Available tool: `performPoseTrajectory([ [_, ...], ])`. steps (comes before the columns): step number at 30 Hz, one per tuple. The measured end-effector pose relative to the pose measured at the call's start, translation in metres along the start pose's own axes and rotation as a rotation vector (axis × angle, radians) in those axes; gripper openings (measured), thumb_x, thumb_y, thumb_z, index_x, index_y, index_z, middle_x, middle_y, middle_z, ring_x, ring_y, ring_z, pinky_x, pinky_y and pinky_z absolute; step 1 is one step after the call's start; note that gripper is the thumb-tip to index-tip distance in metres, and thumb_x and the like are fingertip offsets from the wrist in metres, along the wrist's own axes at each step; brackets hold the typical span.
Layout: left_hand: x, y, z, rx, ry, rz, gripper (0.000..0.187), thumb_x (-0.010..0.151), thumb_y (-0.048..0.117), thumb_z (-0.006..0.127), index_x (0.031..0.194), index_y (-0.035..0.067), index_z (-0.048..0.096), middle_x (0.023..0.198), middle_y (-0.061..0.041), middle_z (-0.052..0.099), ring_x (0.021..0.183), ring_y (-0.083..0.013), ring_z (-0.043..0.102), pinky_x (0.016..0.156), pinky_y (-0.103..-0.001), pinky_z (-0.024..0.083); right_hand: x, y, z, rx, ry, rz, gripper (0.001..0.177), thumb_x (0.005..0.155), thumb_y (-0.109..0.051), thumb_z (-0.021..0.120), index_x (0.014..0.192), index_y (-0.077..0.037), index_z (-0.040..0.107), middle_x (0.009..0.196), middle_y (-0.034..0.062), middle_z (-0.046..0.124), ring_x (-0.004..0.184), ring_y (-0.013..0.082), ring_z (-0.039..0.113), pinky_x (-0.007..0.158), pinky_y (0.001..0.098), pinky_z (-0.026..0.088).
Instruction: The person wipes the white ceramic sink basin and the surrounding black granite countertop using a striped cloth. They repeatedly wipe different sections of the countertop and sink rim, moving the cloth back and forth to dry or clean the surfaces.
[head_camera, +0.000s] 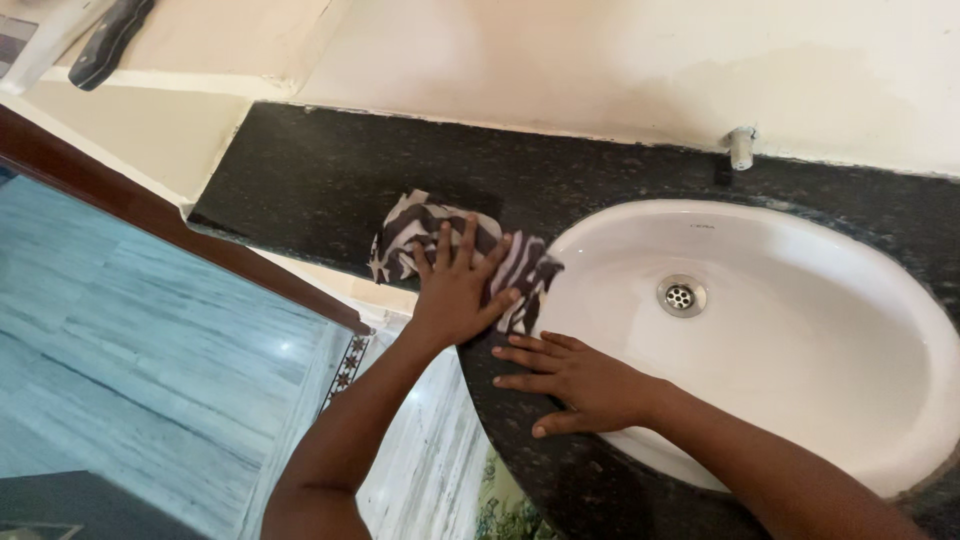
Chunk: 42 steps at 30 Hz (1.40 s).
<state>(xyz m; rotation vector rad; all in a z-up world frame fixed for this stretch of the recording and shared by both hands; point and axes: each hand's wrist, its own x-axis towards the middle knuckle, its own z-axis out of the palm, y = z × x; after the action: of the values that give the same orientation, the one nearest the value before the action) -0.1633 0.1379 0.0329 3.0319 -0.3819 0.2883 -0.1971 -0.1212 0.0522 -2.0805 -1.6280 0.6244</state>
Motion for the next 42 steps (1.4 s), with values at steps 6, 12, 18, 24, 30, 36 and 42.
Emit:
performPoseTrajectory([
  [6, 0.006, -0.102, -0.005, -0.016, -0.062, -0.162, 0.080, 0.090, 0.084, 0.036, 0.159, 0.044, 0.035, 0.175, -0.004, 0.010, 0.159, -0.0452, 0.005, 0.113, -0.079, -0.005, 0.000, 0.001, -0.005, 0.082, -0.060, 0.040, 0.077, 0.093, -0.064, 0.054, 0.158, -0.026, 0.040, 0.174, 0.0020, 0.014, 0.160, 0.0252, 0.003, 0.127, 0.0521, 0.004],
  [12, 0.028, -0.245, -0.008, 0.014, -0.095, -0.527, 0.082, 0.086, 0.087, 0.030, 0.159, 0.049, 0.030, 0.174, -0.001, 0.009, 0.159, -0.0416, 0.004, 0.115, -0.079, -0.004, 0.007, 0.002, -0.010, 0.120, -0.099, 0.086, 0.077, 0.091, -0.065, 0.056, 0.157, -0.028, 0.043, 0.174, -0.0001, 0.017, 0.160, 0.0245, 0.004, 0.127, 0.0520, 0.003],
  [18, 0.038, -0.338, -0.022, -0.008, -0.072, -0.869, 0.083, 0.087, 0.086, 0.034, 0.160, 0.048, 0.026, 0.175, -0.002, 0.006, 0.159, -0.0418, 0.002, 0.115, -0.080, -0.002, 0.010, 0.005, -0.013, 0.183, -0.123, 0.121, 0.077, 0.089, -0.067, 0.058, 0.156, -0.028, 0.047, 0.173, -0.0005, 0.022, 0.161, 0.0249, 0.006, 0.126, 0.0535, 0.005],
  [24, 0.047, -0.357, -0.022, -0.037, 0.026, -1.308, 0.090, 0.092, 0.086, 0.034, 0.165, 0.036, 0.021, 0.174, -0.015, 0.002, 0.158, -0.0493, -0.001, 0.118, -0.076, 0.010, 0.010, 0.005, -0.014, 0.215, -0.103, 0.127, 0.076, 0.089, -0.067, 0.058, 0.155, -0.029, 0.049, 0.173, -0.0005, 0.023, 0.161, 0.0246, 0.007, 0.127, 0.0536, 0.005],
  [30, 0.030, -0.375, 0.003, -0.030, 0.194, -1.408, 0.104, 0.100, 0.080, 0.038, 0.165, 0.003, 0.013, 0.167, -0.035, -0.001, 0.151, -0.0581, 0.018, 0.119, -0.061, 0.031, 0.009, 0.009, -0.010, 0.192, -0.059, 0.057, 0.077, 0.090, -0.067, 0.056, 0.155, -0.026, 0.048, 0.173, 0.0019, 0.023, 0.161, 0.0259, 0.006, 0.126, 0.0548, 0.003],
  [36, 0.011, -0.347, 0.025, -0.289, 0.369, -1.420, 0.109, 0.099, 0.065, 0.053, 0.162, -0.009, 0.004, 0.165, -0.042, -0.001, 0.136, -0.0531, 0.050, 0.110, -0.052, 0.048, 0.009, 0.006, -0.005, 0.120, -0.102, 0.069, 0.077, 0.093, -0.066, 0.051, 0.158, -0.026, 0.039, 0.175, 0.0023, 0.013, 0.161, 0.0264, 0.000, 0.126, 0.0552, 0.001],
  [42, -0.002, -0.249, 0.058, -0.498, 0.686, -1.066, 0.112, 0.099, 0.048, 0.067, 0.154, -0.018, -0.005, 0.161, -0.042, -0.003, 0.143, -0.0555, 0.036, 0.112, -0.046, 0.048, 0.006, 0.005, -0.001, 0.051, -0.064, 0.040, 0.077, 0.094, -0.066, 0.051, 0.158, -0.026, 0.038, 0.174, 0.0025, 0.010, 0.160, 0.0267, -0.002, 0.125, 0.0556, 0.000],
])
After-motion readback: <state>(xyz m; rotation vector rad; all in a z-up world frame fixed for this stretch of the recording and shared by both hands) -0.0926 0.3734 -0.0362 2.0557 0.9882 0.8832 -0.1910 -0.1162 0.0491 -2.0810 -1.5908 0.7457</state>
